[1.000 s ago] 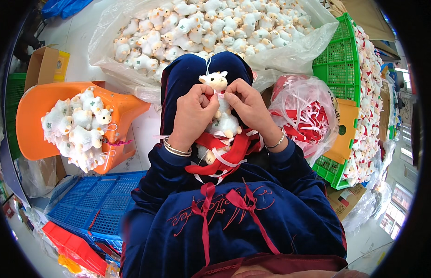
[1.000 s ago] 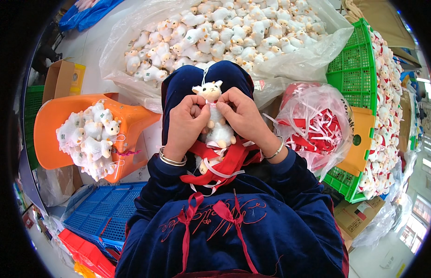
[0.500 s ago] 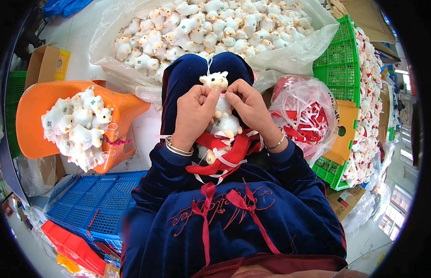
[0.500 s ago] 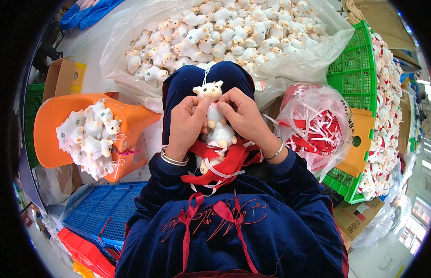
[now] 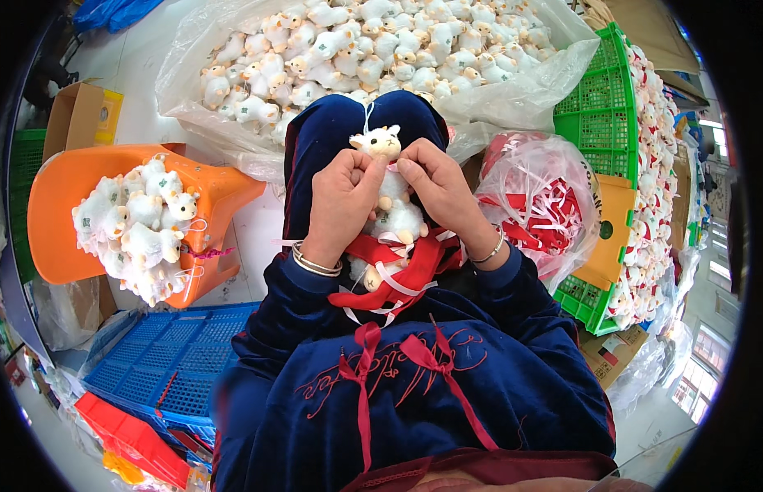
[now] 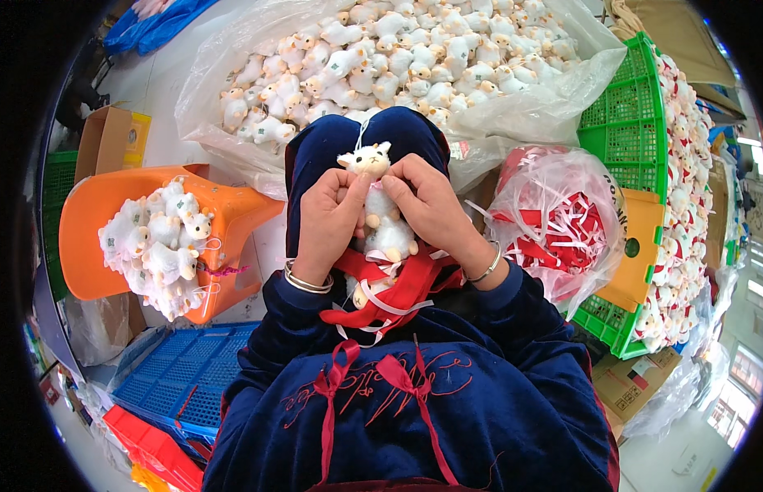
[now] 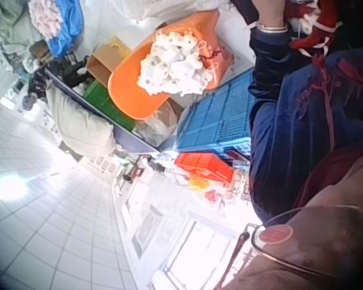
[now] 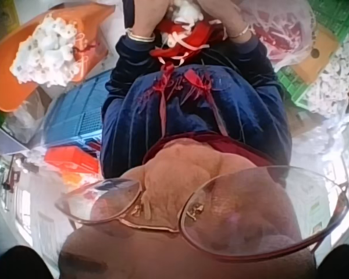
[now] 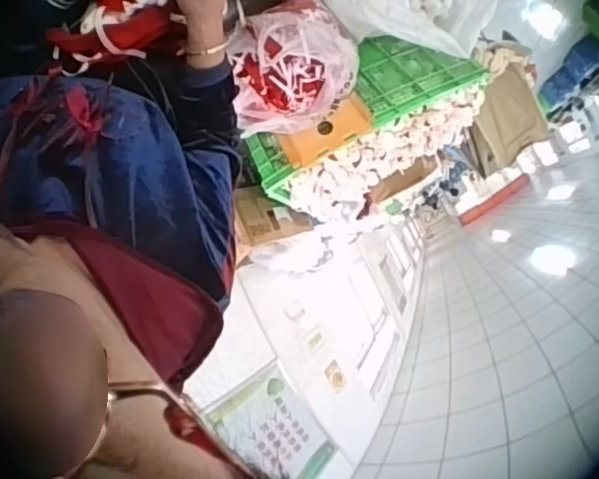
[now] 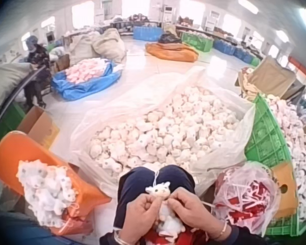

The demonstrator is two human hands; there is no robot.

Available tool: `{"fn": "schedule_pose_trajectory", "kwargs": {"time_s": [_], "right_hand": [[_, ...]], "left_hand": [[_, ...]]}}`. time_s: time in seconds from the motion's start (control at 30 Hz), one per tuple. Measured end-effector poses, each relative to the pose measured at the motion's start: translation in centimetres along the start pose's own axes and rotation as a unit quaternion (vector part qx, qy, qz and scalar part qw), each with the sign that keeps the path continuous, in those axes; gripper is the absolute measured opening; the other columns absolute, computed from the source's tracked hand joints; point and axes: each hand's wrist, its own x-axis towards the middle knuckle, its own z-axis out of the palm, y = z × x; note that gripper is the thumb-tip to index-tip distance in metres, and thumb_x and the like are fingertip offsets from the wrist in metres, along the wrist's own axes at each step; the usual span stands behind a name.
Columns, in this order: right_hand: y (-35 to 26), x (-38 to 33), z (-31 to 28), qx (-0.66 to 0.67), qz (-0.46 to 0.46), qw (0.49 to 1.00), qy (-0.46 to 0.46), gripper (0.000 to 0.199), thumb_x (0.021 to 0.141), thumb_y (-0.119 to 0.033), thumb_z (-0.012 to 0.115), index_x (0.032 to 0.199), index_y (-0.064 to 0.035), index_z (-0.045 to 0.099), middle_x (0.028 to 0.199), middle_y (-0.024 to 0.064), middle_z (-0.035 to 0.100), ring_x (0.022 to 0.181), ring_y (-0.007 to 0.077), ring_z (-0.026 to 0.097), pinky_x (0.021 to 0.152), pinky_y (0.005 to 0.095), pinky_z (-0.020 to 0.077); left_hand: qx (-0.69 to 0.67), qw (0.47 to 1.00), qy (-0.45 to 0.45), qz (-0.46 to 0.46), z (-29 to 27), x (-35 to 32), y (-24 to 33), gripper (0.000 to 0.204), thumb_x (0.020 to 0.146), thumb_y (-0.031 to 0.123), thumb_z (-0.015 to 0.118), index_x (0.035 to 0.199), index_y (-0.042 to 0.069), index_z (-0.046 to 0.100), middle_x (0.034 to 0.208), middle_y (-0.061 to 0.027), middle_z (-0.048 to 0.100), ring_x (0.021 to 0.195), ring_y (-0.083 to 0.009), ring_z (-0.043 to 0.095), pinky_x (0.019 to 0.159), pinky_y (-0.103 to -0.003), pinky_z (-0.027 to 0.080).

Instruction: The person ties red ribbons around the necks of small white plush toys. They pick up each plush, wrap the ribbon, and tie a bow by hand, repeating the process for multiple items.

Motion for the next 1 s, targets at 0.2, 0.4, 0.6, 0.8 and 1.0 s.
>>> {"fn": "schedule_pose_trajectory", "kwargs": {"time_s": [0.2,0.4,0.6,0.8,1.0], "right_hand": [[-0.4,0.1,0.4,-0.044,-0.015,0.998,0.03,0.014,0.101,-0.013,0.06,0.097,0.0011,0.061,0.086,0.0066,0.056,0.076,0.0137,0.055,0.068,0.0301,0.0469],[0.3,0.1,0.6,-0.004,0.007,0.999,0.047,0.015,0.102,-0.014,0.059,0.099,0.0,0.062,0.082,0.0037,0.06,0.07,0.0113,0.056,0.064,0.028,0.047],[0.5,0.0,-0.7,0.105,0.063,0.992,0.019,0.025,0.109,-0.023,0.051,0.105,-0.0017,0.064,0.081,-0.0005,0.061,0.066,0.0056,0.057,0.058,0.0227,0.0454],[-0.1,-0.3,-1.8,0.115,0.083,0.989,0.032,0.034,0.111,-0.028,0.046,0.105,-0.0004,0.065,0.083,0.0002,0.061,0.065,0.0048,0.055,0.058,0.021,0.0431],[0.3,0.1,-0.2,0.054,0.004,0.997,0.053,0.018,0.102,-0.018,0.063,0.105,0.0005,0.065,0.091,0.0011,0.064,0.07,0.0036,0.056,0.062,0.0206,0.0461]], "left_hand": [[0.033,0.999,0.012,0.034,0.2,-0.7,-0.1,0.019,0.106,0.017,0.056,0.097,0.002,0.059,0.064,0.0,0.061,0.048,-0.0028,0.05,0.044,-0.02,0.039],[-0.007,0.999,-0.003,0.053,-0.1,-1.2,-1.2,0.018,0.108,0.018,0.055,0.099,0.003,0.059,0.067,-0.0001,0.062,0.048,-0.0013,0.046,0.045,-0.019,0.035],[0.019,0.997,-0.002,0.072,-0.7,-1.0,-1.5,0.023,0.109,0.02,0.051,0.096,0.003,0.061,0.068,-0.0003,0.062,0.05,-0.0011,0.045,0.045,-0.019,0.035],[0.069,0.994,0.036,0.081,-1.4,-0.7,-0.7,0.032,0.108,0.023,0.05,0.091,-0.001,0.062,0.066,-0.0065,0.062,0.057,-0.0127,0.059,0.056,-0.031,0.047],[0.173,0.977,0.044,0.116,-1.0,0.6,0.3,0.032,0.103,0.025,0.058,0.087,-0.002,0.064,0.068,-0.0099,0.064,0.058,-0.0169,0.062,0.056,-0.033,0.047]]}}
